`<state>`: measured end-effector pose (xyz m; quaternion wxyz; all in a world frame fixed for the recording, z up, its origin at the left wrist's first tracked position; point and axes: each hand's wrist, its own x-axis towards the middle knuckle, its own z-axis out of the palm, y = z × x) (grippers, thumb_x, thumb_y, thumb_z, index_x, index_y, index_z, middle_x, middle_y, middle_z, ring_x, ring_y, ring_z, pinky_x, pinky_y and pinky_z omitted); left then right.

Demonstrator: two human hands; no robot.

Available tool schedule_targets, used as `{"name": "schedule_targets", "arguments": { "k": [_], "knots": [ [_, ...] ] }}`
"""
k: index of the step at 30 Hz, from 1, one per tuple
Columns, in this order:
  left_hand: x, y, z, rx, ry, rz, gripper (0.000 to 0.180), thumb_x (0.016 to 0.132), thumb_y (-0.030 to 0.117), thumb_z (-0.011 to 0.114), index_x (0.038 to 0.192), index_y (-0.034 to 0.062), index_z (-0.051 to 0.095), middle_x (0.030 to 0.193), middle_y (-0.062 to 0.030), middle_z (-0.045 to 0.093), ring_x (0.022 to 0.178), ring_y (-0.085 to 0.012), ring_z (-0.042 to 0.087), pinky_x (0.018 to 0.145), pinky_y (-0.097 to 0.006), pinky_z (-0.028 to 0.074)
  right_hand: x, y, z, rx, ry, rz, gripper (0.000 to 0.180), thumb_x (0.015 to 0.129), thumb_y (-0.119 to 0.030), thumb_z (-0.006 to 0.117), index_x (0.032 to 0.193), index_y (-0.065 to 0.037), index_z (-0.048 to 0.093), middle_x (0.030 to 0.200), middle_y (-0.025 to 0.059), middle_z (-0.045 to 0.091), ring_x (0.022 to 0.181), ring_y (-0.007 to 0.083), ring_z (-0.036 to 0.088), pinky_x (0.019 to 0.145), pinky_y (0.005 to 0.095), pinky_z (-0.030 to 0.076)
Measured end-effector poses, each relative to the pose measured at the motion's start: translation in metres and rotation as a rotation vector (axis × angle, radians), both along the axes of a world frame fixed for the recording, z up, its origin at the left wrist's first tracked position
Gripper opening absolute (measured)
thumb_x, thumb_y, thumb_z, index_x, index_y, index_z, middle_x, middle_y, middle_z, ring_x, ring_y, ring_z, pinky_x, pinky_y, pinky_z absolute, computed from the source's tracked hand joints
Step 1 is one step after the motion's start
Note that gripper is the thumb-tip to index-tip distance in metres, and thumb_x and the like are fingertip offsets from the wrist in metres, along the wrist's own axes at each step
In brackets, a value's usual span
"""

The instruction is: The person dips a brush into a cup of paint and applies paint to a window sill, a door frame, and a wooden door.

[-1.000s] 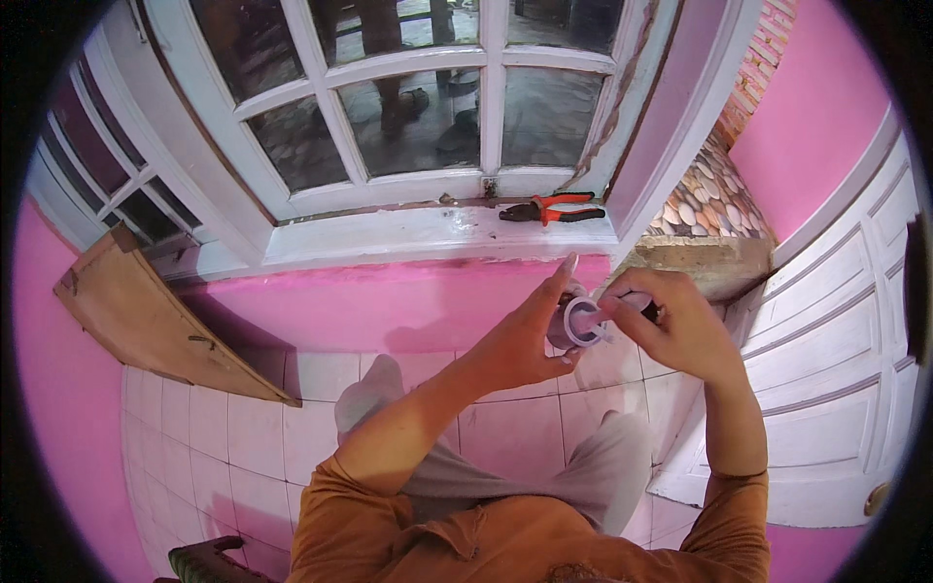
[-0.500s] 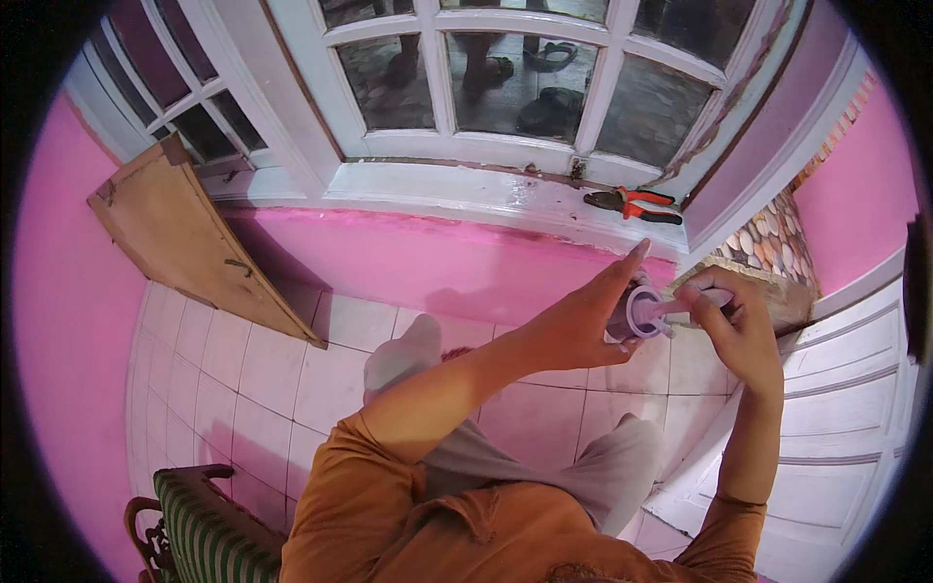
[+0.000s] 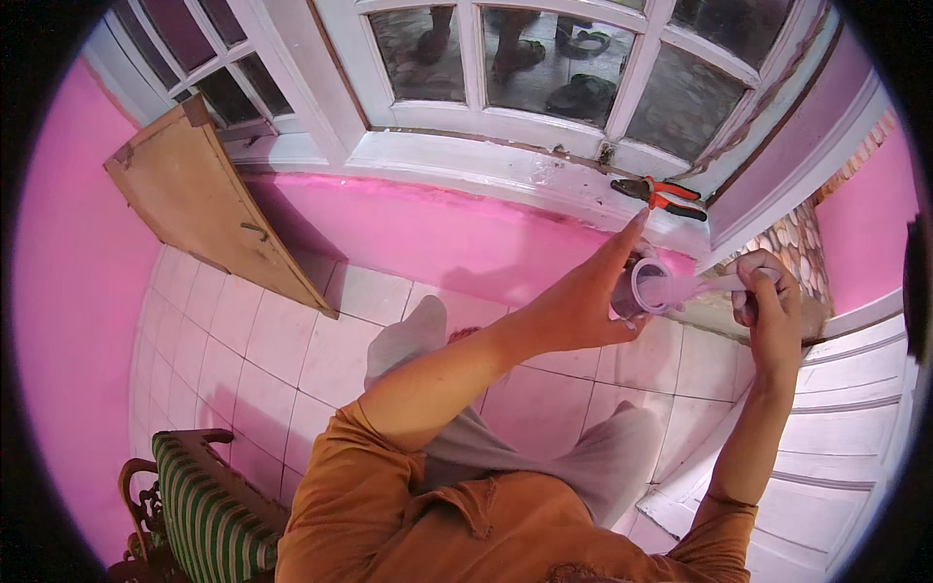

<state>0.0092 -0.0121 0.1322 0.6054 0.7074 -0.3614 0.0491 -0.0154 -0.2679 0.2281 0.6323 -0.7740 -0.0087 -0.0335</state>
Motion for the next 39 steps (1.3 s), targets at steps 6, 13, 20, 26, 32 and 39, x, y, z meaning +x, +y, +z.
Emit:
{"name": "schedule_targets", "arguments": {
  "k": [6,13,20,26,32,39],
  "knots": [
    [-0.003,0.014,0.001,-0.058,0.064,0.062,0.117,0.076,0.005,0.08,0.164,0.0045,0.003,0.133,-0.0151,0.055,0.126,-0.027,0.057,0.111,-0.039,0.044,0.014,0.003,-0.01,0.215,0.001,-0.041,0.018,0.097,-0.018,0.057,0.092,-0.002,0.064,0.067,-0.0011,0.052,0.049,0.0067,0.036,0.045,0.0241,0.025],
    [0.002,0.046,0.005,-0.089,0.02,0.242,0.117,0.076,0.002,0.079,0.164,0.0047,0.002,0.133,-0.0166,0.055,0.125,-0.0266,0.058,0.11,-0.038,0.044,0.038,0.037,-0.009,0.383,0.105,-0.047,0.023,0.097,-0.022,0.062,0.096,0.0,0.064,0.064,0.0005,0.052,0.047,0.0078,0.037,0.045,0.0248,0.027],
    [0.011,0.078,0.009,-0.075,0.1,0.339,0.114,0.077,-0.002,0.077,0.164,0.0046,0.005,0.132,-0.0154,0.056,0.124,-0.0255,0.059,0.111,-0.038,0.043,0.073,0.077,-0.01,0.5,0.137,0.039,0.025,0.098,-0.023,0.062,0.096,0.002,0.065,0.062,0.001,0.05,0.049,0.0083,0.038,0.046,0.0245,0.028],
    [0.023,0.116,0.003,-0.015,0.179,0.493,0.112,0.076,-0.003,0.08,0.164,0.0057,0.01,0.135,-0.0167,0.053,0.128,-0.0246,0.055,0.111,-0.038,0.043,0.122,0.09,-0.027,0.437,0.036,0.115,0.023,0.097,-0.02,0.061,0.099,0.002,0.066,0.064,0.0011,0.053,0.051,0.0091,0.041,0.046,0.0257,0.03],
    [0.022,0.175,0.002,-0.11,0.027,0.708,0.106,0.075,0.003,0.079,0.161,-0.0013,0.017,0.13,-0.0156,0.056,0.12,-0.024,0.058,0.105,-0.035,0.047,0.155,0.139,-0.039,-0.172,-0.192,-0.004,0.029,0.092,-0.026,0.065,0.091,0.003,0.071,0.073,0.0095,0.068,0.065,0.0168,0.063,0.06,0.0307,0.048],
    [0.001,0.24,0.003,-0.183,-0.053,0.866,0.101,0.08,0.001,0.078,0.159,-0.0042,0.015,0.13,-0.0159,0.053,0.119,-0.0237,0.057,0.105,-0.036,0.047,0.177,0.251,-0.045,-0.496,-0.598,0.188,0.035,0.088,-0.03,0.061,0.089,0.001,0.074,0.089,0.0253,0.072,0.087,0.0438,0.069,0.084,0.0473,0.055]
  ]
}}
